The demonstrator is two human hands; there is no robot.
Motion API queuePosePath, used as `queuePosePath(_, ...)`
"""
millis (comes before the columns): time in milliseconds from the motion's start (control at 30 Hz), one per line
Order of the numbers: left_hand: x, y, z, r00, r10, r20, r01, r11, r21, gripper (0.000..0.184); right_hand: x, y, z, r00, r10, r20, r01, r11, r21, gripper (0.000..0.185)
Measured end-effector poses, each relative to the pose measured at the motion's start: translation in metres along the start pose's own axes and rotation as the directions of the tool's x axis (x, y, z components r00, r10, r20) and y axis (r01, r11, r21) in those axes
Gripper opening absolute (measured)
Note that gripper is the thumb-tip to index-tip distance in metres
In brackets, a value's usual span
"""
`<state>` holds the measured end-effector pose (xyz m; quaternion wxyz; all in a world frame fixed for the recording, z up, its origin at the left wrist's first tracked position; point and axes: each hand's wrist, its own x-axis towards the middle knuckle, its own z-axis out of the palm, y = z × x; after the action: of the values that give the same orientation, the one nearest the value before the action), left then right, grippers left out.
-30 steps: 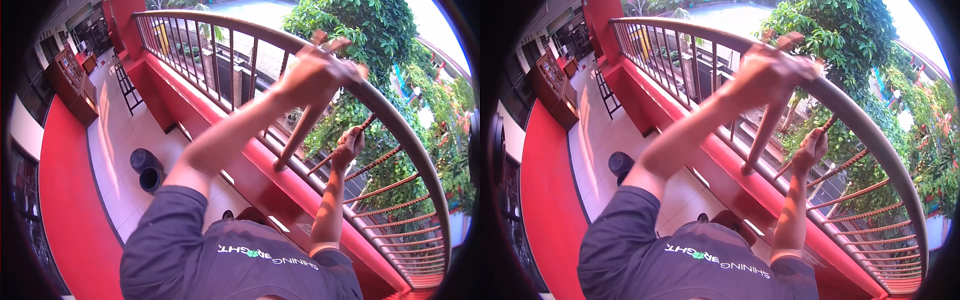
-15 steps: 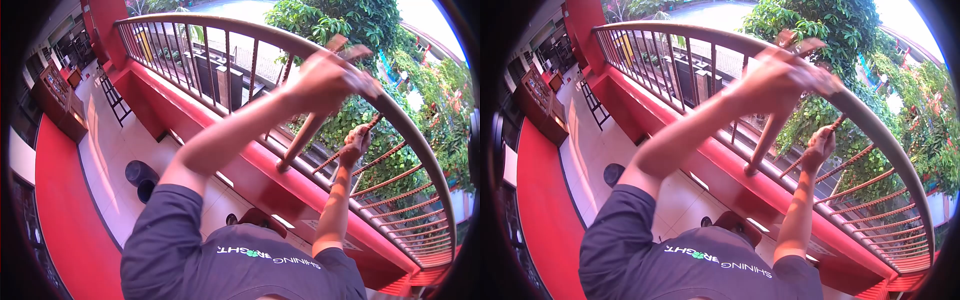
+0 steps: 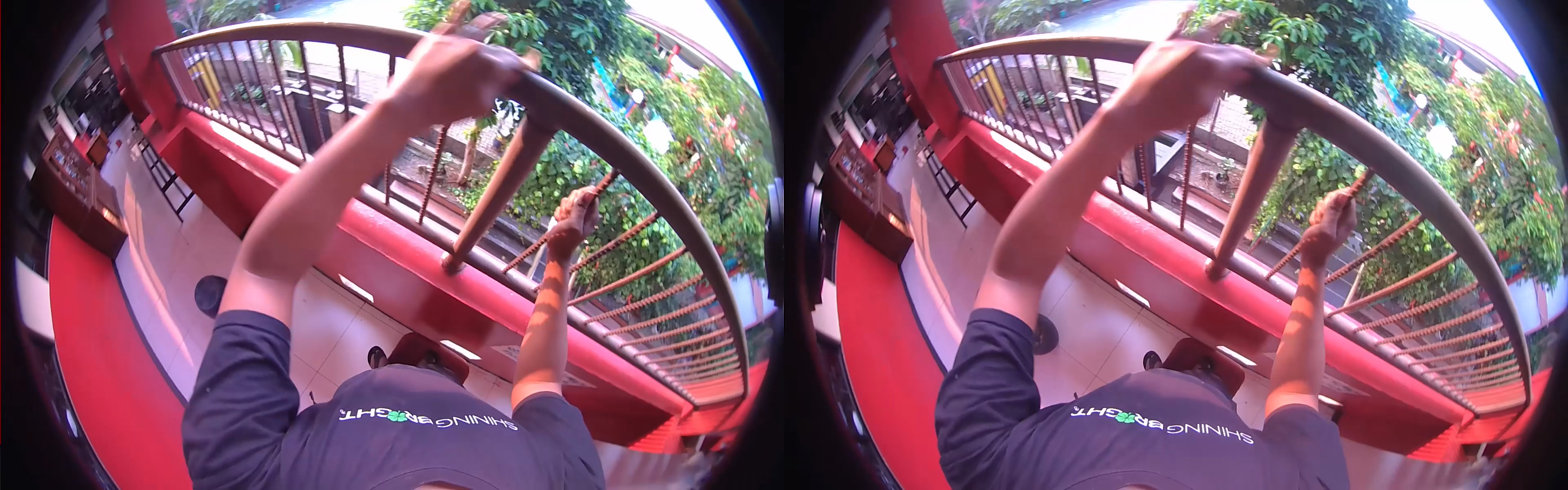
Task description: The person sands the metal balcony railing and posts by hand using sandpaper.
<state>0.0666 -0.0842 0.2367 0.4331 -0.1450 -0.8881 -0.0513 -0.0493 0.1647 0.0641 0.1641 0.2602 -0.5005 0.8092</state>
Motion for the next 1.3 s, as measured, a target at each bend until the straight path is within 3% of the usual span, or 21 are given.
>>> queuePosePath(67,0.029,0.053,0.023,0.922,0.349,-0.168,-0.314,0.927,0.205,0.025,0.001,0.003,-0.007,0.999,0.01,0.051,-0.01,1.0,0.006,0.034)
queuePosePath(133,0.039,0.058,0.015,0.917,0.385,-0.1,-0.353,0.903,0.243,0.024,0.001,-0.001,-0.008,0.995,0.03,0.091,-0.033,0.999,0.034,0.035)
queuePosePath(167,0.035,0.04,0.011,0.972,0.235,-0.009,-0.234,0.971,0.057,0.029,0.001,-0.002,-0.008,0.993,0.024,0.112,-0.027,0.999,0.031,0.035)
queuePosePath(267,0.016,-0.041,-0.017,0.965,0.109,0.24,-0.169,0.955,0.245,0.035,0.0,0.0,-0.005,0.998,0.002,0.067,-0.003,1.0,0.022,0.035)
queuePosePath(300,0.022,-0.046,-0.031,0.921,-0.13,0.367,0.182,0.977,-0.11,0.033,0.0,0.003,-0.003,0.999,-0.022,0.029,0.022,1.0,0.005,0.036)
queuePosePath(333,0.025,-0.059,-0.019,0.941,-0.067,0.332,0.06,0.998,0.031,0.03,-0.002,0.002,0.001,0.998,-0.058,-0.01,0.057,0.997,-0.042,0.038)
queuePosePath(400,0.036,-0.054,0.013,0.849,0.512,0.131,-0.528,0.818,0.227,0.03,-0.002,0.006,0.001,0.996,-0.083,-0.027,0.081,0.994,-0.078,0.039)
queuePosePath(433,0.057,-0.012,0.008,0.912,0.202,0.358,-0.216,0.976,0.0,0.03,-0.002,0.004,0.0,0.996,-0.084,-0.022,0.082,0.993,-0.082,0.039)
queuePosePath(467,0.077,0.03,-0.004,0.789,-0.065,0.611,0.179,0.976,-0.128,0.03,-0.001,0.002,0.0,0.998,-0.07,0.003,0.07,0.995,-0.064,0.04)
queuePosePath(567,0.092,0.052,-0.003,0.753,0.003,0.658,0.027,0.999,-0.035,0.032,-0.002,-0.001,-0.001,0.998,-0.051,0.044,0.053,0.997,-0.048,0.041)
queuePosePath(600,0.074,0.023,0.01,0.876,0.282,0.392,-0.306,0.952,-0.001,0.033,-0.001,0.0,-0.002,0.998,-0.042,0.05,0.044,0.998,-0.043,0.042)
queuePosePath(633,0.052,-0.01,0.019,0.814,0.569,0.12,-0.581,0.803,0.132,0.034,-0.001,0.002,-0.006,0.998,-0.011,0.059,0.013,0.999,-0.031,0.043)
queuePosePath(667,0.044,0.017,-0.02,0.865,-0.082,0.495,0.104,0.994,-0.018,0.034,-0.001,0.003,-0.008,0.998,-0.017,0.062,0.018,1.0,-0.023,0.043)
queuePosePath(733,-0.002,-0.014,-0.012,0.986,0.091,0.136,-0.113,0.981,0.16,0.038,-0.002,0.006,-0.006,0.998,-0.052,0.038,0.055,0.997,-0.062,0.045)
queuePosePath(800,-0.022,-0.033,-0.018,0.999,-0.03,-0.027,0.038,0.932,0.359,0.046,-0.001,0.007,-0.006,0.997,-0.071,0.037,0.074,0.995,-0.073,0.045)
queuePosePath(933,-0.018,0.027,0.019,0.998,-0.02,-0.064,0.025,0.996,0.09,0.048,-0.002,0.005,-0.001,0.996,-0.092,-0.011,0.09,0.991,-0.094,0.049)
queuePosePath(1000,-0.003,0.078,0.037,0.959,0.242,-0.144,-0.231,0.969,0.091,0.049,-0.003,0.005,-0.004,0.997,-0.072,0.009,0.073,0.993,-0.092,0.051)
queuePosePath(1067,0.003,0.079,0.038,0.944,0.266,-0.197,-0.243,0.961,0.132,0.047,-0.003,0.005,-0.005,0.997,-0.067,0.036,0.071,0.993,-0.099,0.053)
queuePosePath(1133,-0.01,0.032,0.027,0.992,-0.101,-0.075,0.105,0.993,0.049,0.047,-0.003,0.003,-0.004,0.998,-0.054,0.01,0.055,0.994,-0.091,0.055)
queuePosePath(1200,-0.019,-0.004,0.019,0.928,-0.077,-0.363,0.119,0.988,0.094,0.048,-0.002,0.006,-0.005,0.998,-0.068,0.002,0.068,0.993,-0.095,0.056)
queuePosePath(1300,-0.025,0.036,0.034,0.944,-0.086,-0.319,0.143,0.977,0.161,0.057,-0.003,0.006,-0.003,0.997,-0.074,-0.012,0.073,0.993,-0.089,0.058)
